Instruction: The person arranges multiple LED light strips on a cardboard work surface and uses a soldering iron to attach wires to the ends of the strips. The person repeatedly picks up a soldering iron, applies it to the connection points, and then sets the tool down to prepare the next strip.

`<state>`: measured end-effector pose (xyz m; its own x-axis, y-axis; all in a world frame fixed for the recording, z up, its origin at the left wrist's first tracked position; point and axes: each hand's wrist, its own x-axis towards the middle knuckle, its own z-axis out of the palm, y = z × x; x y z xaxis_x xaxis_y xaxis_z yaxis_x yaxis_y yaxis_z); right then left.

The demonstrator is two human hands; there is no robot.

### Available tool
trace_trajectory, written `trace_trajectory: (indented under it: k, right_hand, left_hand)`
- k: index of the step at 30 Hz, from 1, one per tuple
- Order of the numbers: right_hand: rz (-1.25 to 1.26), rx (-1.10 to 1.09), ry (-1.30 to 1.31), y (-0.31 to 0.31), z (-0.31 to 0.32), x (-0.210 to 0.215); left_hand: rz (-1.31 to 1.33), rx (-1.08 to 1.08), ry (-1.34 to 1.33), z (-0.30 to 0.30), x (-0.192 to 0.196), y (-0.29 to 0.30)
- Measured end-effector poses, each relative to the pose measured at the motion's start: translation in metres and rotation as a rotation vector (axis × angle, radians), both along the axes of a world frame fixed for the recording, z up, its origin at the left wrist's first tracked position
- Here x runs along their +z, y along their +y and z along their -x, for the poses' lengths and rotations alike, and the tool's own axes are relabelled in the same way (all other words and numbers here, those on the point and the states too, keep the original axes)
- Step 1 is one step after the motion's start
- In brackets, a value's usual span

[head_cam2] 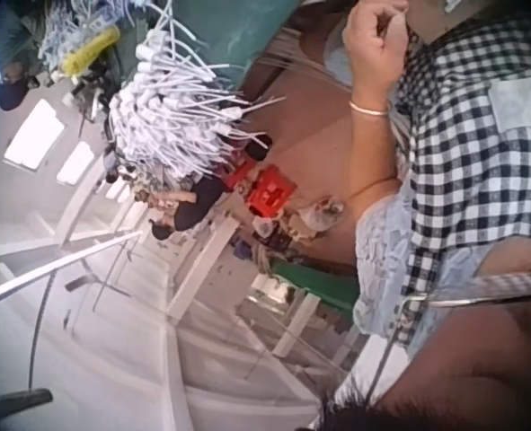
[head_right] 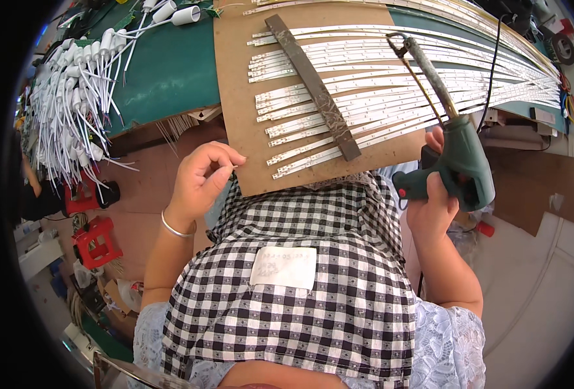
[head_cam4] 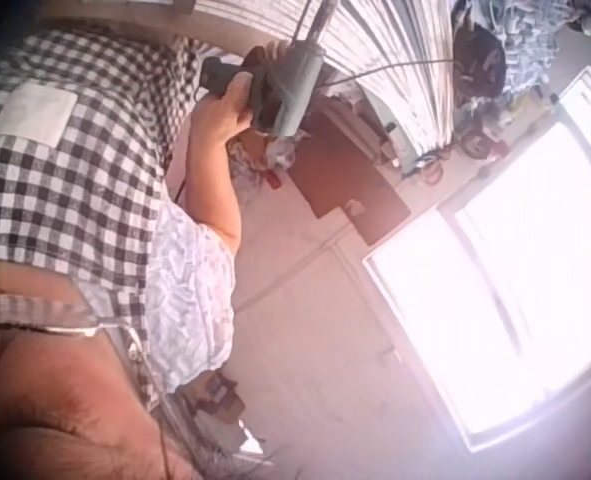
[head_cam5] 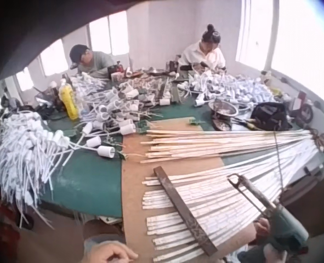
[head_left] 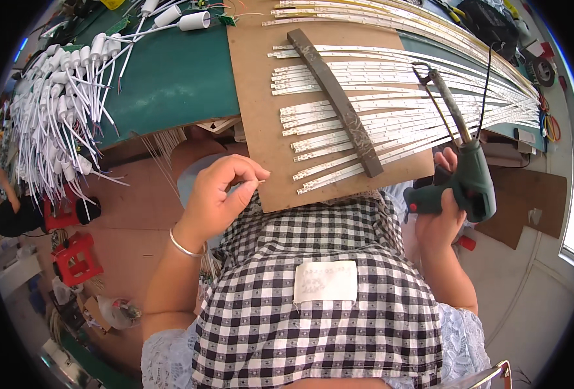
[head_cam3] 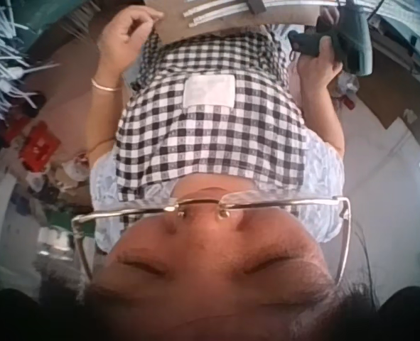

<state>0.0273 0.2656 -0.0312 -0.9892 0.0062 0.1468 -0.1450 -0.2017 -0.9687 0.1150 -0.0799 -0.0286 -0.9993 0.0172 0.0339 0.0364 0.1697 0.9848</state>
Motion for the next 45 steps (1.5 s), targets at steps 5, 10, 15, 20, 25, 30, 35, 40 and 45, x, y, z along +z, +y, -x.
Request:
trace_trajectory:
  k: [5, 10, 15, 20, 25, 30, 35, 40, 45]
  right_hand:
    - [0.083, 0.052, -0.05, 0.002, 0.011, -0.007]
    - [0.024, 0.035, -0.047, -0.002, 0.017, -0.012]
    - [-0.139, -0.012, 0.081, 0.013, 0.014, -0.014]
    - [-0.148, 0.052, 0.062, 0.023, 0.001, 0.0]
    - [-0.065, 0.187, -0.125, 0.024, -0.015, 0.014]
    - [-0.303, 0.544, -0.189, 0.063, -0.039, 0.014]
    - [-0.494, 0.665, 0.123, 0.064, -0.04, 0.013]
    - [-0.468, 0.744, -0.038, 0.061, -0.041, 0.012]
    - [-0.413, 0.782, 0.093, 0.066, -0.043, -0.005]
  left_hand:
    - [0.133, -0.083, 0.029, -0.001, 0.0, 0.01]
    - [0.105, -0.09, -0.017, -0.001, 0.003, 0.019]
    - [0.467, -0.179, -0.054, 0.006, 0.053, 0.021]
    - [0.477, -0.496, 0.005, 0.025, 0.057, 0.047]
    - [0.477, -0.406, -0.137, 0.044, 0.052, 0.038]
    - [0.6, -0.178, 0.027, 0.023, 0.047, 0.047]
    - [0.633, 0.093, 0.088, 0.003, 0.021, 0.062]
    - [0.67, 0.178, 0.118, 0.001, 0.008, 0.069]
    - [0.658, 0.199, 0.117, 0.0, 0.008, 0.07]
